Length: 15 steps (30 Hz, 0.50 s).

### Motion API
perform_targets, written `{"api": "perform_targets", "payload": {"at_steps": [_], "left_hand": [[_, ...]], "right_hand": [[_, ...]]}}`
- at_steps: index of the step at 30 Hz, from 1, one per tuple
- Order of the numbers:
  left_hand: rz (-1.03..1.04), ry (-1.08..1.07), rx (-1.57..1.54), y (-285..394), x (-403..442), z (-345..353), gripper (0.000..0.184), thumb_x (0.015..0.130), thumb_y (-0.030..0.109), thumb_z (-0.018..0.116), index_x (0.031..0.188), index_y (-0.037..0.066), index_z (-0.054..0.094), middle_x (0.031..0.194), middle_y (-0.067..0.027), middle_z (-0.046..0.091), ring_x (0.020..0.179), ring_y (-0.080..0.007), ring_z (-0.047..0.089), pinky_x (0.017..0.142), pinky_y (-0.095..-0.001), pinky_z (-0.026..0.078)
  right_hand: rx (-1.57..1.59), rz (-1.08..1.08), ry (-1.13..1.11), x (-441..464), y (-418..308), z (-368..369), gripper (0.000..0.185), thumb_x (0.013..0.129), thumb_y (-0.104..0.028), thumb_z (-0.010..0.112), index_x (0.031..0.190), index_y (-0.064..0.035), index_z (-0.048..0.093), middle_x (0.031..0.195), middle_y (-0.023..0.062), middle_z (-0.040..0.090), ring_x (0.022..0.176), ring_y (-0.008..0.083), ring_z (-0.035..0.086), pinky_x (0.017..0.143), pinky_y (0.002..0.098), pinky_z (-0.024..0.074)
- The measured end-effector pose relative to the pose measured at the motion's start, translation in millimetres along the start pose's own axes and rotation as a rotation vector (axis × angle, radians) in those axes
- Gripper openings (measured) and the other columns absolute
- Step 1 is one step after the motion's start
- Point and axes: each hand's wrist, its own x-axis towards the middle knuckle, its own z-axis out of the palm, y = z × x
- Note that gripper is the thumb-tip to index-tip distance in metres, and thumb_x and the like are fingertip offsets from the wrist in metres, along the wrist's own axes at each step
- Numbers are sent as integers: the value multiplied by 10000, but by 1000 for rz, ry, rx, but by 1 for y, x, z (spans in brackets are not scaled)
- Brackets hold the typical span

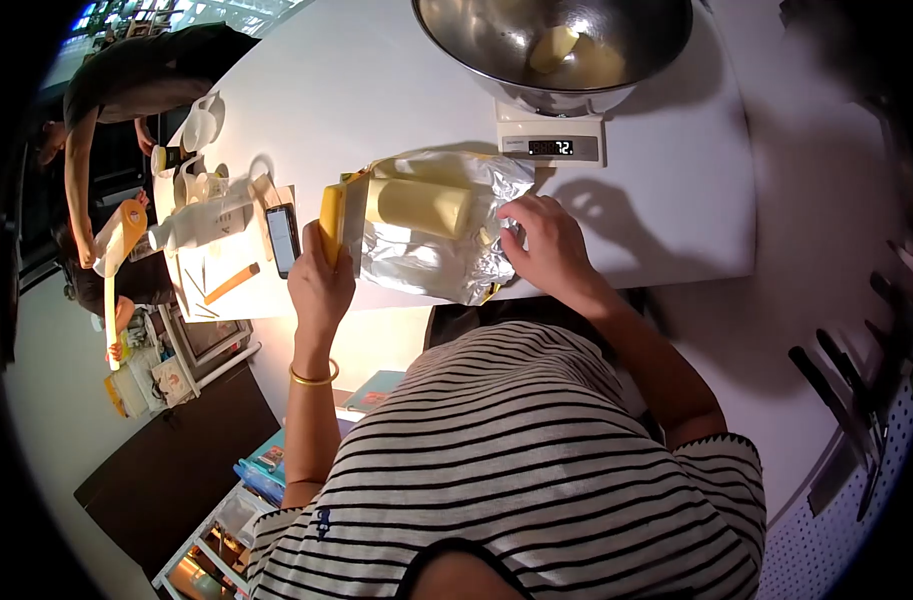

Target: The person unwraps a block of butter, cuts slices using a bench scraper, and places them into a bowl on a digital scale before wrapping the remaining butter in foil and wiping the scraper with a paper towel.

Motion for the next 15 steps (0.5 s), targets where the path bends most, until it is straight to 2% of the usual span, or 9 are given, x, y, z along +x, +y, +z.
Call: {"api": "perform_targets", "payload": {"at_steps": [10,13,15], "left_hand": [[-112,-101,-84,-10,4,14,371,760,58,587,1077,13,398,595,-167,570,484,-342,565,417,-394,427],[-78,-121,-37,-6,9,21,369,697,21,581,1011,2,389,568,-167,563,459,-341,561,399,-408,434],[-77,-140,-35,-8,12,25,365,695,20,582,1003,4,387,563,-166,560,458,-341,560,397,-410,434]], "right_hand": [[-23,-23,-15,38,-18,33,160,749,-87,629,898,-47,586,883,123,607,851,326,571,740,397,465],[-35,-13,-45,55,-21,37,172,757,-82,621,920,-38,590,904,130,610,871,330,575,768,399,458],[-51,-1,-61,64,-21,40,177,764,-72,614,935,-30,592,911,135,612,875,334,579,785,396,454]]}}
